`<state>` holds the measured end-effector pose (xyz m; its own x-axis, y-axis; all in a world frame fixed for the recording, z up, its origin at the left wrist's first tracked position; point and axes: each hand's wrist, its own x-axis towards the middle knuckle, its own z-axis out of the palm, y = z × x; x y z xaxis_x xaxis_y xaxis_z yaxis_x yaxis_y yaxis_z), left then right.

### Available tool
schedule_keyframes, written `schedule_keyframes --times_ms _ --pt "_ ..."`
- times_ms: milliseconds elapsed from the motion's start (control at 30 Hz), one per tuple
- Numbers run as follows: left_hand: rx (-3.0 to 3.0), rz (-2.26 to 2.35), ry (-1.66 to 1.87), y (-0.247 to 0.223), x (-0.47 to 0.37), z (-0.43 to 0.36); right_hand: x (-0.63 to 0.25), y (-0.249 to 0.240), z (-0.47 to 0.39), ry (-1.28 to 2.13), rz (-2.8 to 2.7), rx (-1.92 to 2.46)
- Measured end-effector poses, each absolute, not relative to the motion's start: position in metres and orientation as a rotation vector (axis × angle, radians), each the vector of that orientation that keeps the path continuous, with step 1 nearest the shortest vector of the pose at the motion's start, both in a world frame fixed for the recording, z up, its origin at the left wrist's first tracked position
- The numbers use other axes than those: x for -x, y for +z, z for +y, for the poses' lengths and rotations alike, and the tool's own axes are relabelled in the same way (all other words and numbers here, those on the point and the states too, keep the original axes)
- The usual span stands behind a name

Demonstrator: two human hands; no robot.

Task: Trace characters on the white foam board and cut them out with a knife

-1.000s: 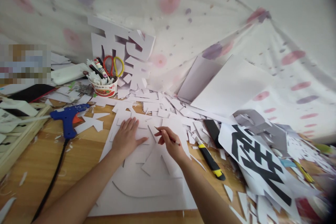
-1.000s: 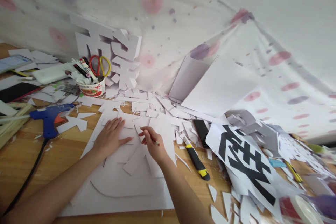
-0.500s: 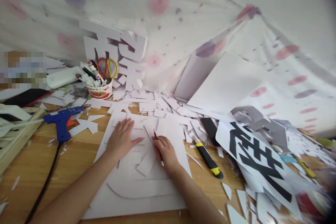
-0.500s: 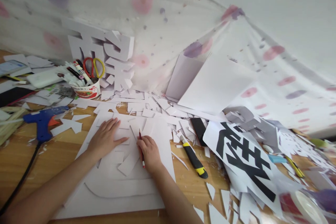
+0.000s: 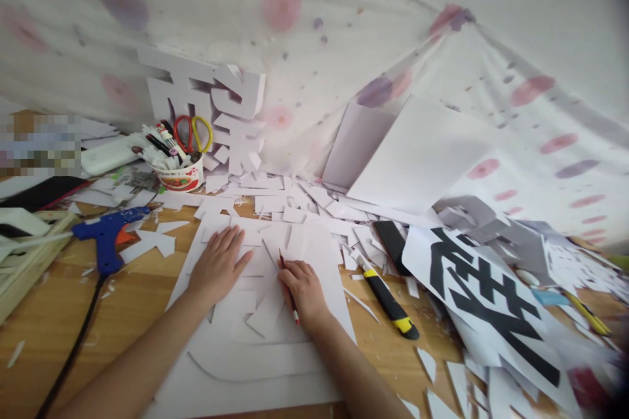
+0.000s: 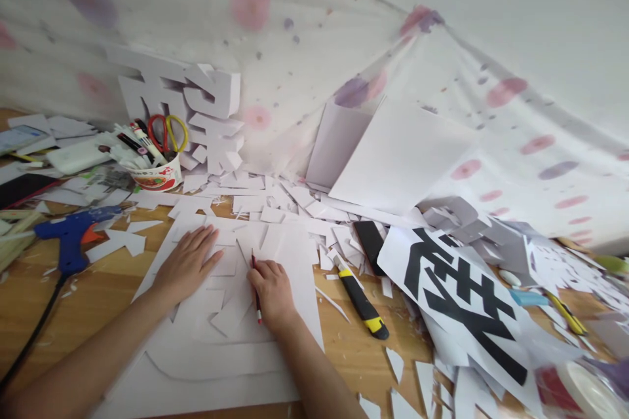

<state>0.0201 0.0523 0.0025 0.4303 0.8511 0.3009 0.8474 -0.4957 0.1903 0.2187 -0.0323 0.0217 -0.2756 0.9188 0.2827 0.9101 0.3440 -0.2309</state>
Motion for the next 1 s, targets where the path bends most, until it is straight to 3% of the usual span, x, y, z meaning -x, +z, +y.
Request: schedule_keyframes --times_ms 433,700,1000 --pt "-2.538 1.446 1.020 0.013 -0.013 0.048 -0.221 0.016 -0.032 0.053 -2.228 1.565" --pt "-2.692 1.326 0.577 0.013 -0.005 0.019 -0.221 0.022 -0.033 0.077 -2.246 1.574" --pt "-2.716 1.338 0.523 0.002 -0.013 0.007 -0.220 0.020 -0.033 0.053 -2.244 1.573"
